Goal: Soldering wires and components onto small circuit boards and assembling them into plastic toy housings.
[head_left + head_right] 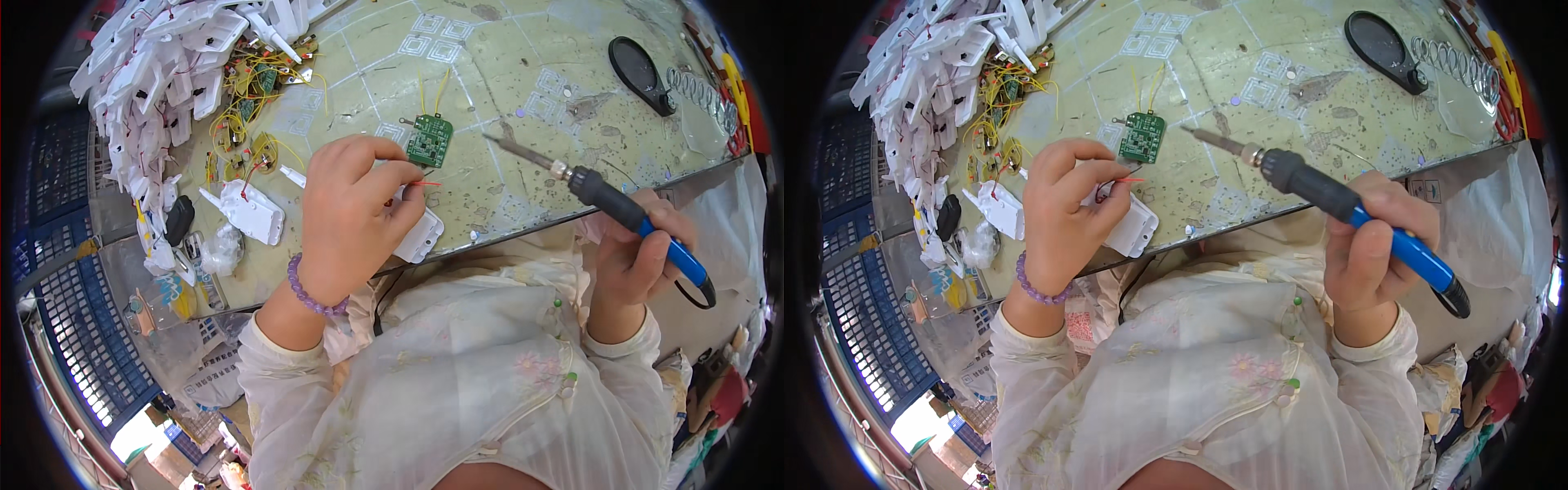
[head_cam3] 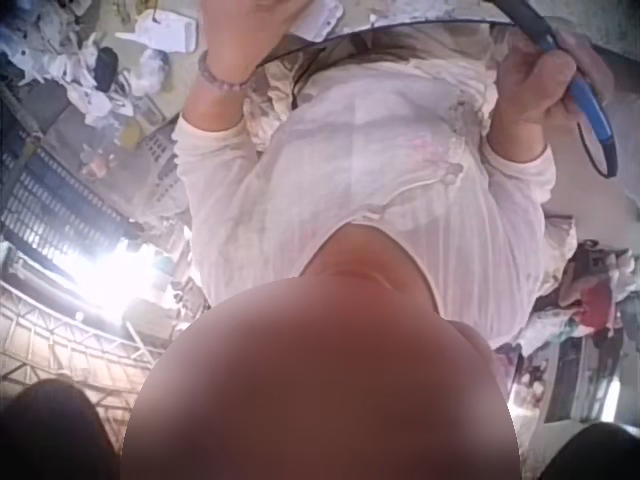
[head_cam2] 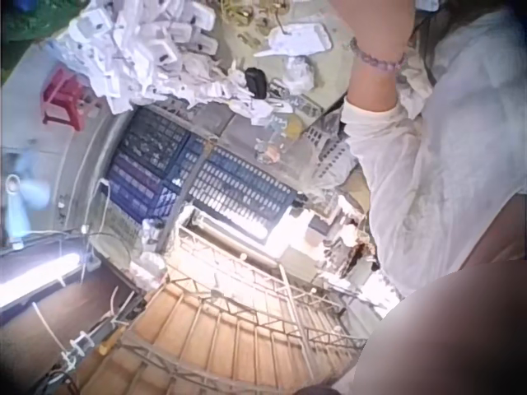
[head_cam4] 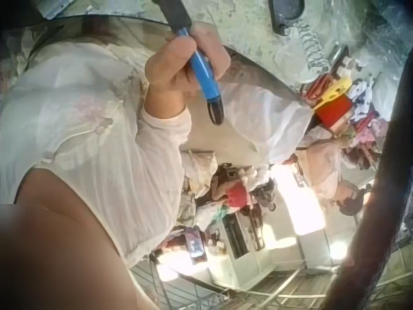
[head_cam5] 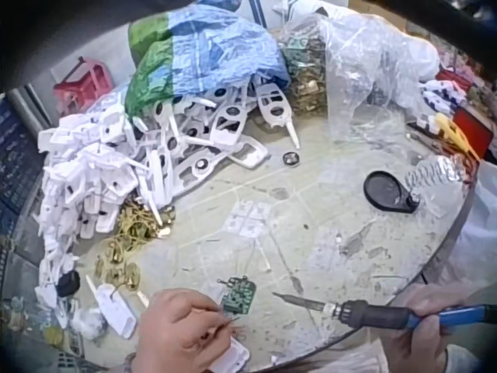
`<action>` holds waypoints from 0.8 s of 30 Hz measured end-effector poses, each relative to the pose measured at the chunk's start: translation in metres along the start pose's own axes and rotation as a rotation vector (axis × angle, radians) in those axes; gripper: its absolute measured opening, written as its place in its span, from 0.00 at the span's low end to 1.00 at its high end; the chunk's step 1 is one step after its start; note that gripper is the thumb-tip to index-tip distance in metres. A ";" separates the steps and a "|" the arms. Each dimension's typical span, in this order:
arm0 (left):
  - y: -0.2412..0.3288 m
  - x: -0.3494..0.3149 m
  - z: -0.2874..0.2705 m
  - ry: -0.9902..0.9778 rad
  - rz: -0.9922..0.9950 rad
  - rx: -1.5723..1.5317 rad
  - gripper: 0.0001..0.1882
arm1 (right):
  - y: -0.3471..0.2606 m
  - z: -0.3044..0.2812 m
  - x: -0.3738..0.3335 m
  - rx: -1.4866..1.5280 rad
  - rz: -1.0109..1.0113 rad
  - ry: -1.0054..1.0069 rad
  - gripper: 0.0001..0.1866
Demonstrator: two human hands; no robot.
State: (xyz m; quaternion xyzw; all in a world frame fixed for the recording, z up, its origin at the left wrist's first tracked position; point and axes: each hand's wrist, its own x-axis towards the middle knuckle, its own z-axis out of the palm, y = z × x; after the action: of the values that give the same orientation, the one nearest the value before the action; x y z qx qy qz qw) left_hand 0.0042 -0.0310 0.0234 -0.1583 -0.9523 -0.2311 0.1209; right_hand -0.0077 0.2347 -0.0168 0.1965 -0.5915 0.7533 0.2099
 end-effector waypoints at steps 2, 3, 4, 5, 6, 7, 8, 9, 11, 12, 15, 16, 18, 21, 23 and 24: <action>-0.002 0.001 0.004 0.055 0.001 -0.021 0.07 | 0.005 0.002 0.002 -0.005 -0.053 -0.055 0.10; -0.003 0.001 0.006 0.049 0.019 -0.044 0.08 | 0.007 0.004 0.004 -0.007 -0.048 -0.058 0.10; -0.004 0.001 0.008 0.043 0.037 -0.066 0.08 | 0.008 0.007 0.007 -0.005 -0.065 -0.081 0.10; -0.005 0.000 0.010 0.043 0.033 -0.069 0.08 | 0.009 0.008 0.009 -0.003 -0.081 -0.105 0.10; -0.006 -0.001 0.011 0.044 0.016 -0.074 0.08 | 0.009 0.010 0.009 -0.004 -0.077 -0.110 0.10; -0.007 -0.003 0.012 0.044 -0.001 -0.078 0.08 | 0.010 0.011 0.009 -0.020 -0.062 -0.141 0.11; -0.006 -0.003 0.012 0.044 -0.007 -0.081 0.08 | 0.011 0.011 0.009 -0.037 -0.048 -0.171 0.12; -0.004 -0.003 0.011 0.021 -0.035 -0.087 0.08 | 0.013 0.013 0.008 -0.037 -0.043 -0.176 0.12; -0.004 -0.002 0.011 -0.002 -0.071 -0.093 0.08 | 0.020 0.015 0.005 0.035 -0.089 -0.138 0.11; -0.004 -0.002 0.011 0.002 -0.066 -0.091 0.08 | 0.022 0.016 0.004 0.037 -0.084 -0.143 0.11; -0.003 -0.001 0.011 -0.004 -0.082 -0.085 0.08 | 0.022 0.016 0.004 -0.007 -0.101 -0.177 0.11; -0.003 -0.001 0.011 -0.015 -0.097 -0.081 0.08 | 0.019 0.017 0.005 -0.052 -0.078 -0.191 0.12; -0.002 -0.001 0.010 -0.016 -0.099 -0.079 0.08 | 0.017 0.018 0.005 -0.101 -0.051 -0.206 0.14; -0.002 0.001 0.009 -0.019 -0.085 -0.076 0.08 | 0.017 0.019 0.004 -0.079 -0.030 -0.213 0.14; -0.002 0.001 0.009 -0.021 -0.073 -0.072 0.09 | 0.015 0.020 0.005 -0.092 -0.016 -0.223 0.14; -0.001 0.001 0.008 -0.017 -0.071 -0.069 0.09 | 0.015 0.020 0.005 -0.090 -0.016 -0.223 0.14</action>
State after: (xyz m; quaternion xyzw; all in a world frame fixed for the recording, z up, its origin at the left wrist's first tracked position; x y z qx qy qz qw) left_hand 0.0010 -0.0279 0.0160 -0.1303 -0.9497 -0.2669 0.0990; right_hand -0.0192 0.2125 -0.0216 0.2741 -0.6428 0.6978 0.1572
